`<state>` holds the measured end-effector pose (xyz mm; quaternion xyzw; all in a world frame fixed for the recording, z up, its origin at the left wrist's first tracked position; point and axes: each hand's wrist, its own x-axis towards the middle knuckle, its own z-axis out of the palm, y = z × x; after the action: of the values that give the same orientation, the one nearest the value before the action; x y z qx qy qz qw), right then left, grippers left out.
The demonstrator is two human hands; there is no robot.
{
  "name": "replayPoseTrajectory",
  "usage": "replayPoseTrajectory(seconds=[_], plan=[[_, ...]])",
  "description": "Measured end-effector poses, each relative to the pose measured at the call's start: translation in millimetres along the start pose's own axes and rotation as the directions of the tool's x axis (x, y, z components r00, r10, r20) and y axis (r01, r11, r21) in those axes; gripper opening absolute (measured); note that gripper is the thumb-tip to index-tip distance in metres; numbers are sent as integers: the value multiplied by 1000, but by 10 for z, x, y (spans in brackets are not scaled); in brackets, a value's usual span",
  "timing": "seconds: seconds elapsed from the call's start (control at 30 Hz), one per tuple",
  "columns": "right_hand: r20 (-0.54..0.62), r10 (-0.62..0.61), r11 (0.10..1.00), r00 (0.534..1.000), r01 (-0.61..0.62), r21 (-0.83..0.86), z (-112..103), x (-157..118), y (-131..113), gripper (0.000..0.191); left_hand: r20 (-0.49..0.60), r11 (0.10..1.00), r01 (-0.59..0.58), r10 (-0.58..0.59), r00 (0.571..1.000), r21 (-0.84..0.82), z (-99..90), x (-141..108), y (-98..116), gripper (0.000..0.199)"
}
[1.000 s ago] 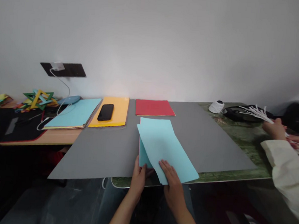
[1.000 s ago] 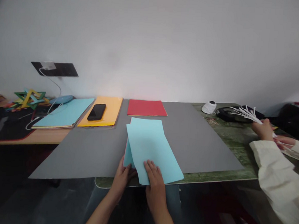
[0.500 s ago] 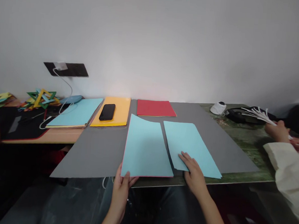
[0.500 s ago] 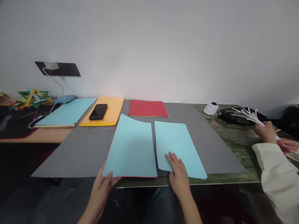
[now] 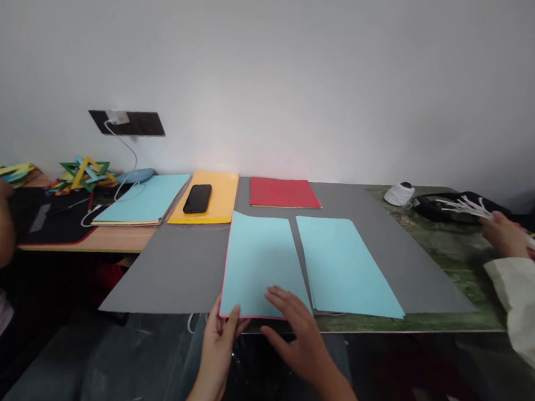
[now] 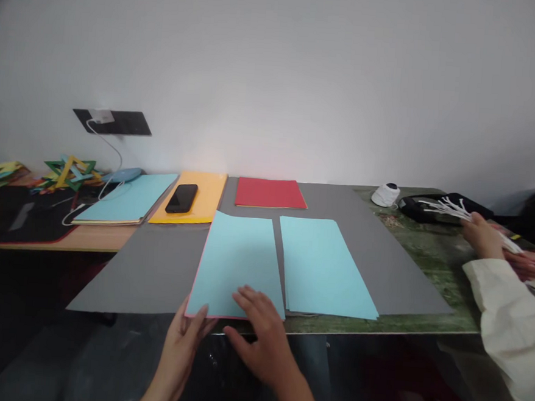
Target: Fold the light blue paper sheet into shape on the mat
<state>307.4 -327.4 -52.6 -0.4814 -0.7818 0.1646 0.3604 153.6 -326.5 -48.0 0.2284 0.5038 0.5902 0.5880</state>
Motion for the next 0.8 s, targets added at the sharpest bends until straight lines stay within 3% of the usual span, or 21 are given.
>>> replayPoseTrajectory(seconds=[0.1, 0.27, 0.37, 0.53, 0.7, 0.8], plan=[[11, 70, 994, 997, -71, 78, 217, 126, -160, 50, 11, 999, 2, -2, 1000, 53, -11, 2, -4, 56], [-39, 146, 978, 988, -138, 156, 407, 156, -120, 43, 61, 995, -44, 39, 997, 93, -66, 66, -41, 35], [-73, 163, 968, 984, -145, 206, 436, 121, -68, 41, 76, 979, -99, 87, 993, 178, -65, 88, -51, 21], [-38, 253, 918, 967, -228, 323, 442, 98, -11, 35, 65, 963, -137, 125, 990, 232, -10, 113, -76, 19], [-5, 362, 847, 932, -327, 420, 453, 96, 64, 35, 61, 969, -130, 120, 991, 212, 47, 154, -100, 17], [25, 363, 814, 931, -331, 477, 437, 113, 98, 33, 54, 982, -100, 92, 994, 161, 69, 182, -93, 17]])
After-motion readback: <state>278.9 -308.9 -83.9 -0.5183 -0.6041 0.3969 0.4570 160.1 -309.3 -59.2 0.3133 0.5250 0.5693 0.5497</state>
